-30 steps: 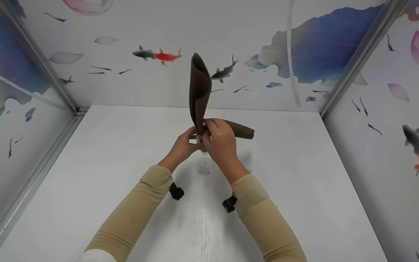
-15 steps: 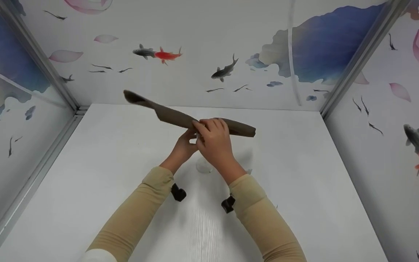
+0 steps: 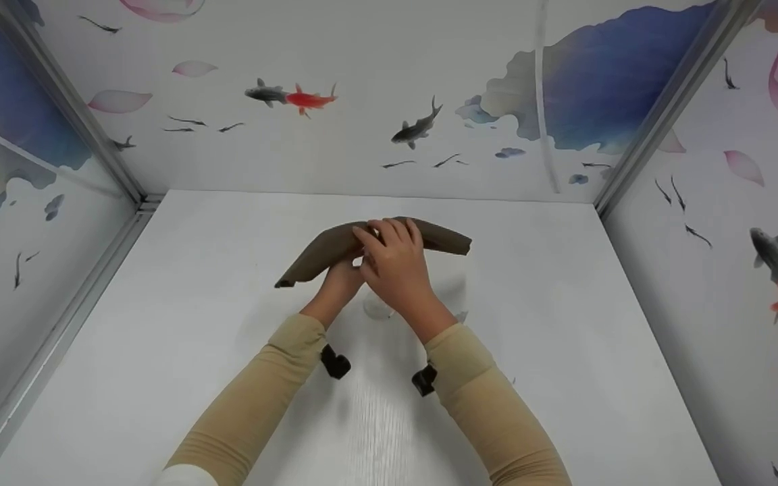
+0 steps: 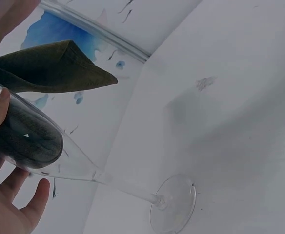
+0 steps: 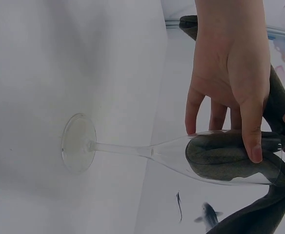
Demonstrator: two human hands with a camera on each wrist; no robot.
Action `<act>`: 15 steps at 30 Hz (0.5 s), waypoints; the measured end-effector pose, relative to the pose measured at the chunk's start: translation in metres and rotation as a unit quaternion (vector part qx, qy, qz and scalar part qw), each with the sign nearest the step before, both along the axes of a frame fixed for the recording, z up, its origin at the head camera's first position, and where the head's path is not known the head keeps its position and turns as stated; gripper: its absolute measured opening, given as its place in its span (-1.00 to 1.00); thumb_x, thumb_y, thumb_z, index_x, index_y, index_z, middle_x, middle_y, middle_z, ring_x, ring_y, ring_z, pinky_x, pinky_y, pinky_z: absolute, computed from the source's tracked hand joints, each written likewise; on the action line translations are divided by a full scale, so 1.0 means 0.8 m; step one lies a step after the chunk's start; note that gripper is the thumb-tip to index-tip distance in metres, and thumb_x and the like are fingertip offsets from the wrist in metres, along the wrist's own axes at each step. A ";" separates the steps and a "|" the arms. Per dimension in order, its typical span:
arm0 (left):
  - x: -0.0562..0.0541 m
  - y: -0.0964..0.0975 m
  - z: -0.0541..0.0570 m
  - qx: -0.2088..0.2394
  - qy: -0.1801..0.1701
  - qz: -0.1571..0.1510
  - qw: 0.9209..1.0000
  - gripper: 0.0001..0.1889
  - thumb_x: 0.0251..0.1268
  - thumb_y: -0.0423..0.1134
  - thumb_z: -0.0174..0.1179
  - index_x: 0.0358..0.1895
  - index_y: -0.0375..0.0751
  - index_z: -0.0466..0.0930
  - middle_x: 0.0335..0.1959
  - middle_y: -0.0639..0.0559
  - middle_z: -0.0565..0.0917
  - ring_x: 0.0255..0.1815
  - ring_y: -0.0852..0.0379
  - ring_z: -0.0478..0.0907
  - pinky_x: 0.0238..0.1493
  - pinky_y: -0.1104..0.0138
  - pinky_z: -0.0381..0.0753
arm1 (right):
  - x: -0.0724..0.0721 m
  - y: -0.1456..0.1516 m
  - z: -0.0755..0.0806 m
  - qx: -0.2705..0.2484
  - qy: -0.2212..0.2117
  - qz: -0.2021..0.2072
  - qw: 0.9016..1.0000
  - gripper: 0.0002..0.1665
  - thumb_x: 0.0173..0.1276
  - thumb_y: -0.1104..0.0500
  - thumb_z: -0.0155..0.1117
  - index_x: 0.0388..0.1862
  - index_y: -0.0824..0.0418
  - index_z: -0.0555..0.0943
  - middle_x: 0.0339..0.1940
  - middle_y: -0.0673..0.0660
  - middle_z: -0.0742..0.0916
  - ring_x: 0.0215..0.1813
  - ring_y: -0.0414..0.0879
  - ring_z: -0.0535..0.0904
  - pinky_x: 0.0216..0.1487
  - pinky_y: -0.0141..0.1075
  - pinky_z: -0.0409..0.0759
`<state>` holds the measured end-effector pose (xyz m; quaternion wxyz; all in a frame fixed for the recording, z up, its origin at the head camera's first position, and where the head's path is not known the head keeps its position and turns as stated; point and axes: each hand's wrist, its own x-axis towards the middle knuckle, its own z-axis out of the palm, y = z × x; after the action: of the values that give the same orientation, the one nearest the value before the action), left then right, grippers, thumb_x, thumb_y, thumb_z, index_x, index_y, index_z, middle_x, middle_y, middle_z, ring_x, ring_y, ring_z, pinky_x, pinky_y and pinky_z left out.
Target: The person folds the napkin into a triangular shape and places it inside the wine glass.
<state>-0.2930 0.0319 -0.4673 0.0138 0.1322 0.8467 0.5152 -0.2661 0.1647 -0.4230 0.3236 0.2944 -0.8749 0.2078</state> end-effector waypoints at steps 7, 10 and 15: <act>-0.002 -0.001 -0.005 0.124 -0.028 -0.008 0.992 -0.48 0.35 -0.29 0.25 0.34 -0.23 0.36 0.31 -0.09 0.41 0.34 -0.04 0.36 0.14 0.35 0.50 | 0.003 0.002 -0.001 0.006 0.006 -0.003 1.000 -0.49 0.20 0.34 0.34 0.18 0.28 0.60 0.12 0.27 0.60 0.26 0.19 0.42 0.42 0.13 0.11; -0.004 -0.001 -0.007 0.138 -0.029 -0.005 0.990 -0.48 0.35 -0.29 0.25 0.34 -0.22 0.36 0.31 -0.08 0.40 0.32 -0.03 0.37 0.09 0.38 0.52 | 0.004 0.001 -0.002 0.010 0.010 -0.004 1.000 -0.48 0.20 0.34 0.33 0.18 0.32 0.58 0.12 0.30 0.60 0.30 0.21 0.41 0.44 0.09 0.10; -0.008 -0.001 -0.011 0.138 0.011 -0.008 0.990 -0.49 0.34 -0.29 0.26 0.33 -0.15 0.38 0.27 -0.03 0.40 0.25 0.07 0.39 0.09 0.39 0.50 | 0.006 -0.003 -0.003 0.017 0.007 -0.025 1.000 -0.41 0.15 0.33 0.38 0.22 0.32 0.55 0.17 0.30 0.59 0.35 0.21 0.38 0.44 0.07 0.12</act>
<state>-0.2997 0.0310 -0.4757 -0.0096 0.1456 0.7666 0.6254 -0.2614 0.1626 -0.4255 0.3296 0.2795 -0.8831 0.1828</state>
